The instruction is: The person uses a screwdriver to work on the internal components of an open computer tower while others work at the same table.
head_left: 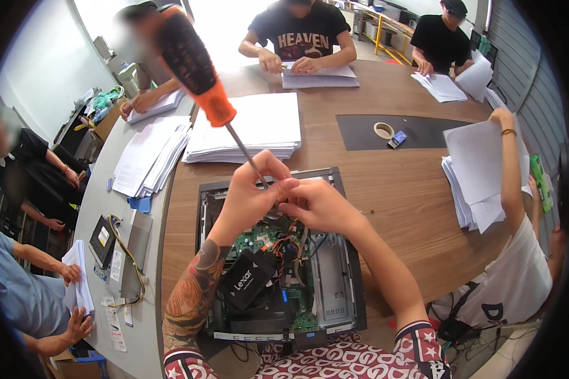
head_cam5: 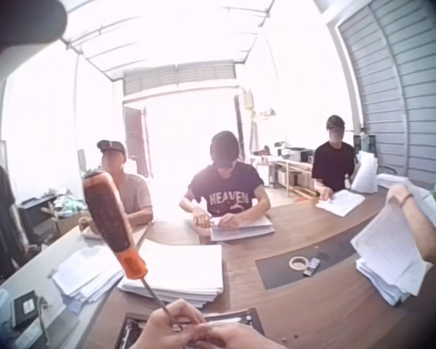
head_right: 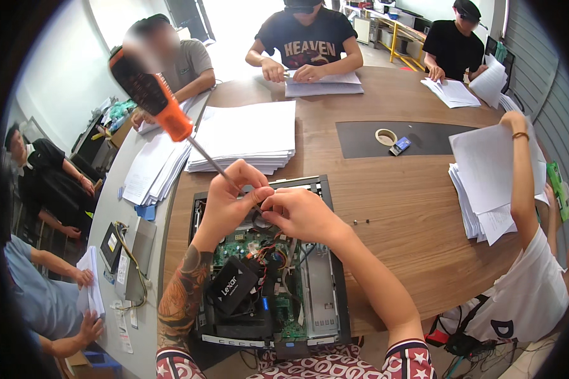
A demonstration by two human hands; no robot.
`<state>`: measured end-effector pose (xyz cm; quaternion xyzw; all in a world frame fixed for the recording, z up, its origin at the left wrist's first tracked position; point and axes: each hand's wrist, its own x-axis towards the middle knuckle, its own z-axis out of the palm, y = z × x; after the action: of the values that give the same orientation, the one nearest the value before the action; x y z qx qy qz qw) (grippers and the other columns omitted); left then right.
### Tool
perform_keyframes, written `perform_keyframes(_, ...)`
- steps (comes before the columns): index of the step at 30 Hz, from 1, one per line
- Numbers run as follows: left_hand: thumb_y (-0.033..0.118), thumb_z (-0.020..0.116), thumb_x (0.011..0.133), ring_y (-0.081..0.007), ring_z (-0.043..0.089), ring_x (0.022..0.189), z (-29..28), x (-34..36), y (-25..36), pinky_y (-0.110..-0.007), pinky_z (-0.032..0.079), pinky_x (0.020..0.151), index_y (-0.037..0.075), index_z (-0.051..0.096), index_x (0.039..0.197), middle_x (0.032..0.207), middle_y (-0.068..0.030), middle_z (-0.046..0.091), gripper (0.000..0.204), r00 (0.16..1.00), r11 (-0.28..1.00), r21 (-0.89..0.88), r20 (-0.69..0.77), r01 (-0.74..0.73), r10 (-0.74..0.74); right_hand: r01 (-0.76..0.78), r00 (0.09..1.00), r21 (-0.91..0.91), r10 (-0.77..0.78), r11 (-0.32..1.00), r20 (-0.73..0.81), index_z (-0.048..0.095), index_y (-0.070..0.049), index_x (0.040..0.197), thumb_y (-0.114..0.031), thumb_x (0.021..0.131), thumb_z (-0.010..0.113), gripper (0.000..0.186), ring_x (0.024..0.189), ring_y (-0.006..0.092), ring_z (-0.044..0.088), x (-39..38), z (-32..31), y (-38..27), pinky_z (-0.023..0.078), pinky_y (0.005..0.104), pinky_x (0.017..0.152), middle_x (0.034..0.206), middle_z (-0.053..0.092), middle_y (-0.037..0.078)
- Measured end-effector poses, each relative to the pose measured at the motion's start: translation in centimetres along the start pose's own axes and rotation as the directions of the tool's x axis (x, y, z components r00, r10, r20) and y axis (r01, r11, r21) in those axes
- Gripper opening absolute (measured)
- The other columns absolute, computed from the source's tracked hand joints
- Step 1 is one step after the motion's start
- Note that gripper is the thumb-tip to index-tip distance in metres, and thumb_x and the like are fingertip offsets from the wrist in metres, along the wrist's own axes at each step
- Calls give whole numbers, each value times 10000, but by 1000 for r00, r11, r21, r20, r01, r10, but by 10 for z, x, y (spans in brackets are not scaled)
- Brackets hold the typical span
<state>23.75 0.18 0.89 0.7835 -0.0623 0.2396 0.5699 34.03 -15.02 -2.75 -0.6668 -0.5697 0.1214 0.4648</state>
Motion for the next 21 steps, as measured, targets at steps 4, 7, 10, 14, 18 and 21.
perform_keyframes(4, 61, 617, 952, -96, 590, 768, 14, -4, 0, -255, 497, 701, 34, 473, 925, 799, -40, 611, 148, 996, 996, 23, -25, 87, -87, 6, 1000, -28, -5, 1000, 29, 699, -41, 958, -199, 849, 725, 195, 738, 304, 657, -1, 4, 3, 524, 392, 697, 794, 660, 130)
perform_keyframes(7, 97, 555, 1009, -88, 573, 781, 9, -6, 1, -236, 476, 710, 54, 433, 988, 808, -49, 622, 131, 967, 955, -171, -30, 243, -252, 1, 997, -75, 5, 997, 83, 709, -45, 996, -245, 866, 706, 238, 833, 335, 678, 0, 8, -4, 530, 431, 759, 870, 691, 154)
perform_keyframes(10, 125, 533, 1028, -81, 562, 774, 11, -4, -10, -214, 463, 667, 62, 415, 1001, 826, -64, 621, 136, 982, 976, -118, -33, 183, -188, -1, 995, -119, 13, 993, 102, 712, -50, 1025, -240, 880, 694, 240, 861, 335, 681, -1, 8, -2, 533, 430, 777, 914, 700, 156)
perform_keyframes(14, 151, 594, 994, -99, 597, 835, 11, -1, -2, -260, 480, 767, 35, 501, 1060, 886, -51, 630, 162, 988, 989, -9, 35, 148, -148, 0, 998, -110, 7, 994, 63, 708, -77, 1034, -230, 897, 675, 208, 863, 329, 677, -3, 5, 2, 532, 429, 769, 944, 704, 131)
perform_keyframes(18, 152, 641, 955, -130, 624, 956, 1, -2, -1, -317, 474, 896, 12, 573, 1097, 991, -54, 646, 211, 994, 997, 53, 90, 59, -64, -61, 995, -132, 70, 989, 65, 695, -81, 1019, -206, 902, 662, 174, 866, 323, 672, -1, 6, -8, 530, 432, 758, 938, 703, 115)
perform_keyframes(21, 142, 629, 957, -140, 625, 979, 0, -3, 2, -322, 476, 904, 3, 592, 1086, 1018, -61, 649, 193, 996, 1000, 21, 90, 6, -8, -53, 999, -137, 54, 989, 5, 679, -53, 976, -196, 902, 658, 162, 850, 333, 668, -1, 7, -7, 525, 435, 745, 912, 694, 127)
